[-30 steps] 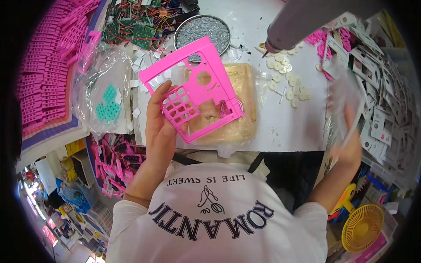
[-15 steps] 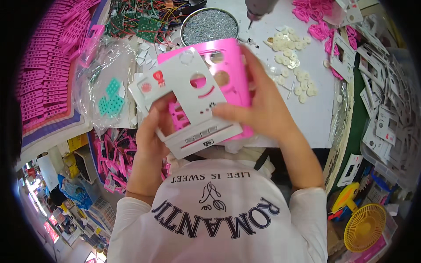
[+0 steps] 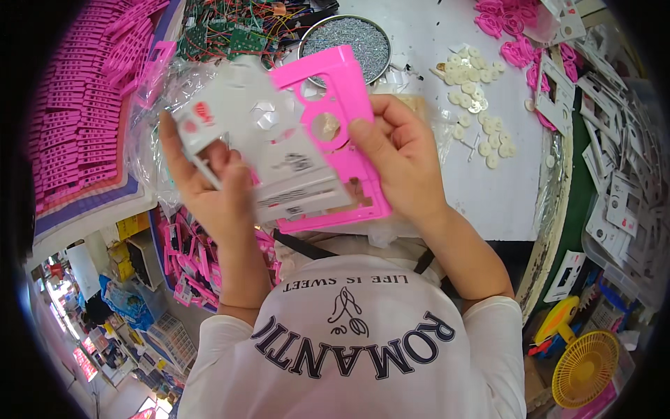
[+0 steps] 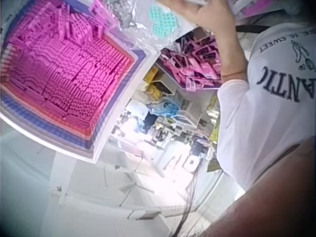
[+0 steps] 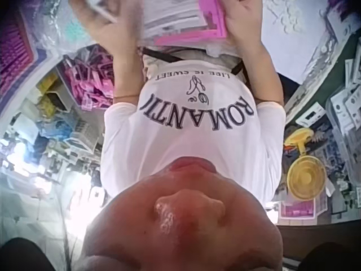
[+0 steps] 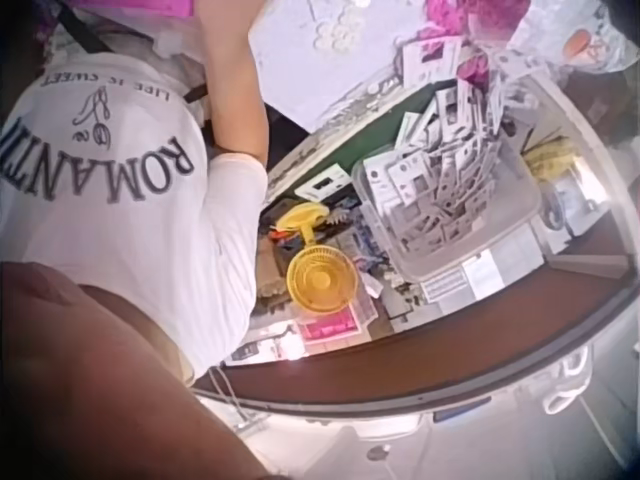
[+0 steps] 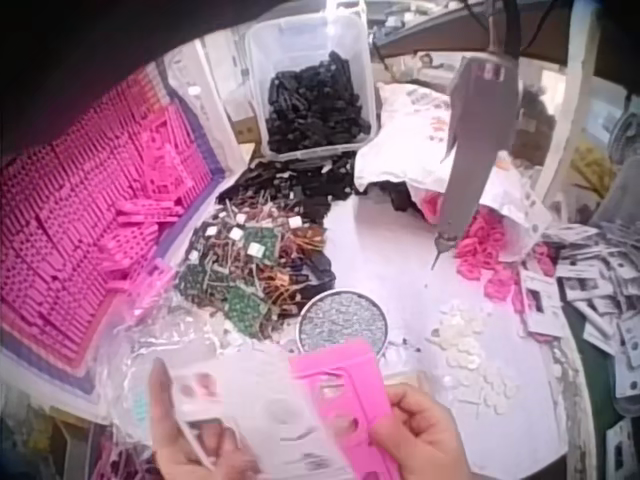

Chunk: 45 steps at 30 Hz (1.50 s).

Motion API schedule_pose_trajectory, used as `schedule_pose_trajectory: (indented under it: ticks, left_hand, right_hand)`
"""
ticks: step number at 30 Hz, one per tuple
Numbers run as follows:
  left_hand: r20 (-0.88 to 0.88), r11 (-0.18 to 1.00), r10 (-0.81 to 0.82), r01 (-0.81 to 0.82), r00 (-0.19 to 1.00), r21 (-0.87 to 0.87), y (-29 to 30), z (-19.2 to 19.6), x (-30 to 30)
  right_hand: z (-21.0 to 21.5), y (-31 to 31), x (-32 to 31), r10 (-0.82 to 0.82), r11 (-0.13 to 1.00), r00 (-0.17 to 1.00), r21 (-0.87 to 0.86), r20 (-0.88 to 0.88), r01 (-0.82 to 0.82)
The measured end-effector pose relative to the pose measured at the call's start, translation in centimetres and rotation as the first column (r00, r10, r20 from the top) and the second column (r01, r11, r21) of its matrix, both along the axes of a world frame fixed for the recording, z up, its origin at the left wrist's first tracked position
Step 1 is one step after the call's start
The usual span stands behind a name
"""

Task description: Assembling components into a pink frame and packaging the finished toy.

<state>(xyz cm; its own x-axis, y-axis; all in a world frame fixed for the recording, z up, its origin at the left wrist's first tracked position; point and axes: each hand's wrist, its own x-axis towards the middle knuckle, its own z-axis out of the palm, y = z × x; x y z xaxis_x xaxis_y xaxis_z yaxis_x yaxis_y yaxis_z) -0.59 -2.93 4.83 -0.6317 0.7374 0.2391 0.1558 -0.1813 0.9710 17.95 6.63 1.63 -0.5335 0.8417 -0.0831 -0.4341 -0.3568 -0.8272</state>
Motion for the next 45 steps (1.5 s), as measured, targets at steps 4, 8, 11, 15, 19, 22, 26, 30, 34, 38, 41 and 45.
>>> schedule_pose_trajectory:
  ticks: [4, 8, 11, 15, 19, 22, 26, 30, 34, 38, 41, 45]
  left_hand:
    - [0.244, 0.999, 0.038, -0.038, 0.969, -0.002, 1.2, 2.5, 0.5]
    - [-0.207, 0.878, -0.281, 0.165, 0.937, -0.449, -0.2, -0.8, 1.1]
    - [-0.388, 0.898, -0.321, 0.148, 0.864, -0.414, -0.5, -2.4, 0.4]
    - [-0.251, 0.896, -0.262, 0.139, 0.932, -0.421, -0.7, -2.9, 0.6]
    - [-0.266, 0.903, -0.27, 0.148, 0.925, -0.404, -0.6, -3.0, 0.3]
    - [-0.338, 0.907, -0.288, 0.142, 0.896, -0.397, -0.7, -3.2, 0.3]
    - [-0.257, 0.88, -0.273, 0.133, 0.927, -0.455, -0.6, -2.3, 0.9]
    - [-0.404, 0.899, -0.252, 0.058, 0.879, -0.434, -0.7, -2.7, 1.0]
    - [-0.508, 0.927, -0.17, -0.037, 0.845, -0.373, -0.5, -2.7, 0.8]
    - [-0.4, 0.901, -0.155, -0.037, 0.904, -0.432, -0.6, -2.5, 0.9]
    - [-0.361, 0.916, -0.116, -0.041, 0.925, -0.399, -0.8, -2.4, 1.0]
    - [-0.44, 0.862, -0.216, -0.042, 0.872, -0.506, -0.9, -1.0, 0.4]
  right_hand:
    - [0.6, 0.2, 0.2, 0.019, 0.999, 0.999, 0.039, 0.04, -0.021]
    - [1.5, -1.2, -0.4, -0.028, 0.993, 0.999, 0.117, 0.022, 0.025]
    - [1.2, -1.6, -0.7, -0.036, 0.997, 0.999, 0.071, 0.011, 0.036]
    - [0.9, -1.7, -0.4, 0.001, 0.996, 0.998, 0.094, 0.056, -0.006]
    - [0.8, -1.8, -0.4, 0.001, 0.994, 0.998, 0.11, 0.061, -0.008]
    - [1.0, -1.7, -0.2, 0.018, 0.994, 0.997, 0.106, 0.078, -0.026]
    - [1.0, -1.5, -0.1, 0.03, 0.992, 0.994, 0.116, 0.105, -0.042]
    - [0.8, -1.2, 0.4, 0.128, 0.989, 0.99, 0.064, 0.057, -0.131]
    - [0.6, -1.2, 1.3, 0.282, 0.958, 0.959, 0.051, 0.017, -0.283]
    - [0.5, -0.5, 1.8, 0.398, 0.917, 0.915, 0.017, 0.063, -0.399]
    - [1.1, -0.3, 2.1, 0.473, 0.881, 0.881, -0.007, 0.034, -0.473]
    - [0.5, -0.7, 2.0, 0.45, 0.89, 0.891, 0.049, 0.062, -0.453]
